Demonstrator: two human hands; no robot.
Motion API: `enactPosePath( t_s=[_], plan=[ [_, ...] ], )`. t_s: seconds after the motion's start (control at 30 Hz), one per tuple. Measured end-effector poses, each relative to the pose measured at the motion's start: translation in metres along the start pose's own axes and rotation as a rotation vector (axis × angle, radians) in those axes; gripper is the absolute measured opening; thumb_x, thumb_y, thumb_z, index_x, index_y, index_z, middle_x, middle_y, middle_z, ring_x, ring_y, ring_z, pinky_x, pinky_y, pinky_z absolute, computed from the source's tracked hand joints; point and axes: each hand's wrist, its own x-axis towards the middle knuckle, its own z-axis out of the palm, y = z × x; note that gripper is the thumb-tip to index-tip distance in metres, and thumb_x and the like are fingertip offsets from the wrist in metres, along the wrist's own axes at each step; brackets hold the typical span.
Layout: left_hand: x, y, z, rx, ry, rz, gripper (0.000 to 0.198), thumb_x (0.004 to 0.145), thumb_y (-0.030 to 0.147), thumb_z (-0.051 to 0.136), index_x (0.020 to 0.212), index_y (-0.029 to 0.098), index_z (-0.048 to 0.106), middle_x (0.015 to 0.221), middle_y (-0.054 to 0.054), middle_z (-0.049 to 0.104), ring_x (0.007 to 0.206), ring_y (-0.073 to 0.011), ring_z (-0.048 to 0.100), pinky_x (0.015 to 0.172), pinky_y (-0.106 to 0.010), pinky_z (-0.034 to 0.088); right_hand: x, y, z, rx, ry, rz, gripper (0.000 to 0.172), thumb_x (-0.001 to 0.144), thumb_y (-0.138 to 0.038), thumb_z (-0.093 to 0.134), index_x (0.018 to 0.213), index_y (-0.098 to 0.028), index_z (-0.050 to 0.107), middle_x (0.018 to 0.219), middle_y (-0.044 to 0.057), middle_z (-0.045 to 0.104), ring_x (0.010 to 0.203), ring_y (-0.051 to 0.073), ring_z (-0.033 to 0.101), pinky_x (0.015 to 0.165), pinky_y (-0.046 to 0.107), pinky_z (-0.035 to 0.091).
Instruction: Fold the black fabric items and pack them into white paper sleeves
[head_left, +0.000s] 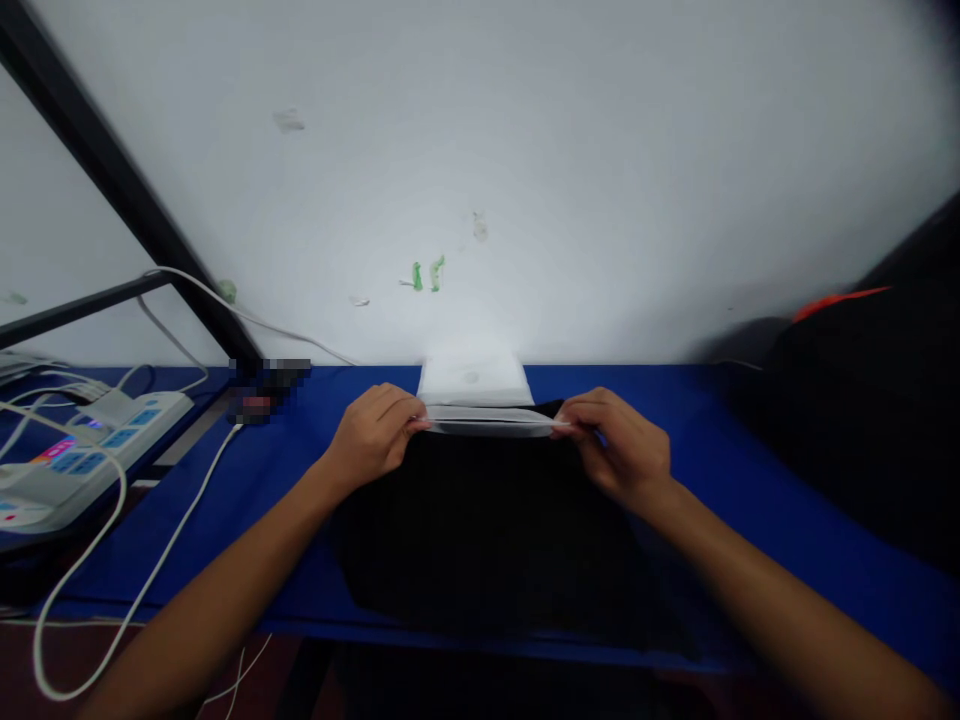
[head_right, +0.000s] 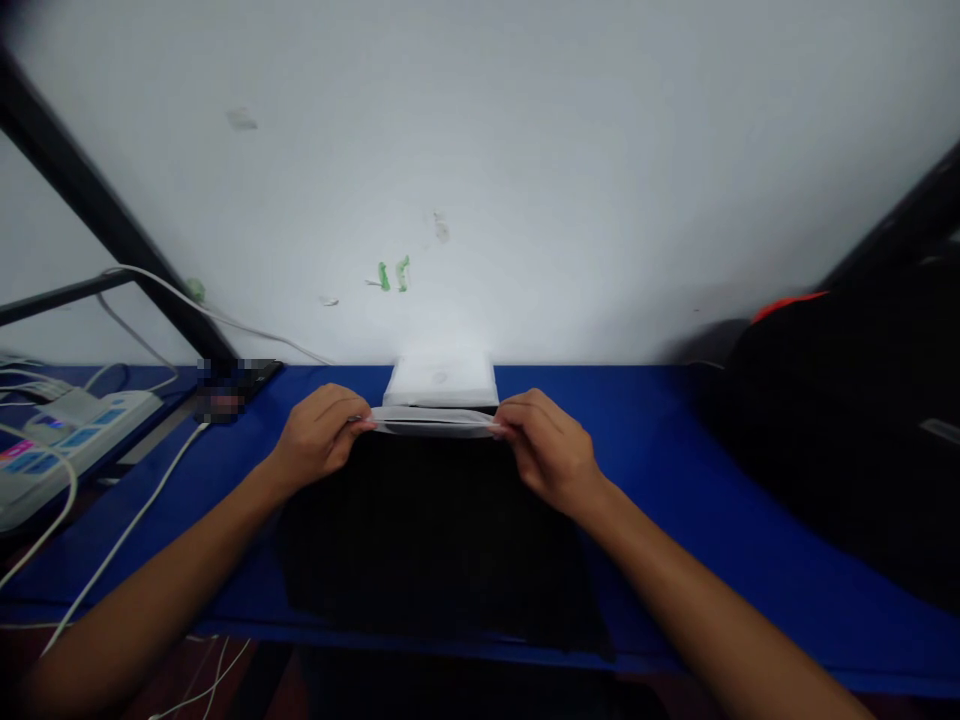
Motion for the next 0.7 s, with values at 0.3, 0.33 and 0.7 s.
enactPosePath(
  t_s=[0.3,0.33,0.7],
  plan=[
    [0.004,0.002,-0.009,0.004,-0.027,-0.001,0.005,0.094,0.016,0.052,0.090,0.017,0.055,0.079,-0.004,0.062,0.071,-0.0170,0.055,0.064,-0.030,0.047,0.003,0.009,0.000,-0.024,0.041,0.093,0.011,0.092,-0.013,0.054,0.091,-0.024,0.057,0.077,0.001,0.064,0.072,0.017,0.062,0.064,0.031,0.051],
    [0.004,0.003,-0.009,-0.026,-0.042,-0.017,0.006,0.094,0.017,0.051,0.090,0.017,0.055,0.079,-0.004,0.062,0.071,-0.0167,0.055,0.064,-0.029,0.047,0.003,0.011,0.000,-0.026,0.041,0.102,0.010,0.092,-0.014,0.055,0.090,-0.025,0.057,0.078,0.001,0.064,0.072,0.017,0.062,0.063,0.031,0.051],
    [-0.001,0.045,0.014,-0.167,-0.405,-0.030,0.023,0.097,0.022,0.040,0.084,0.015,0.058,0.075,-0.004,0.061,0.069,-0.0151,0.057,0.064,-0.028,0.048,0.002,0.021,-0.008,-0.068,-0.493,-0.124,0.029,0.082,0.001,0.038,0.096,-0.019,0.055,0.093,0.008,0.063,0.085,0.019,0.060,0.065,0.031,0.052]
  ],
)
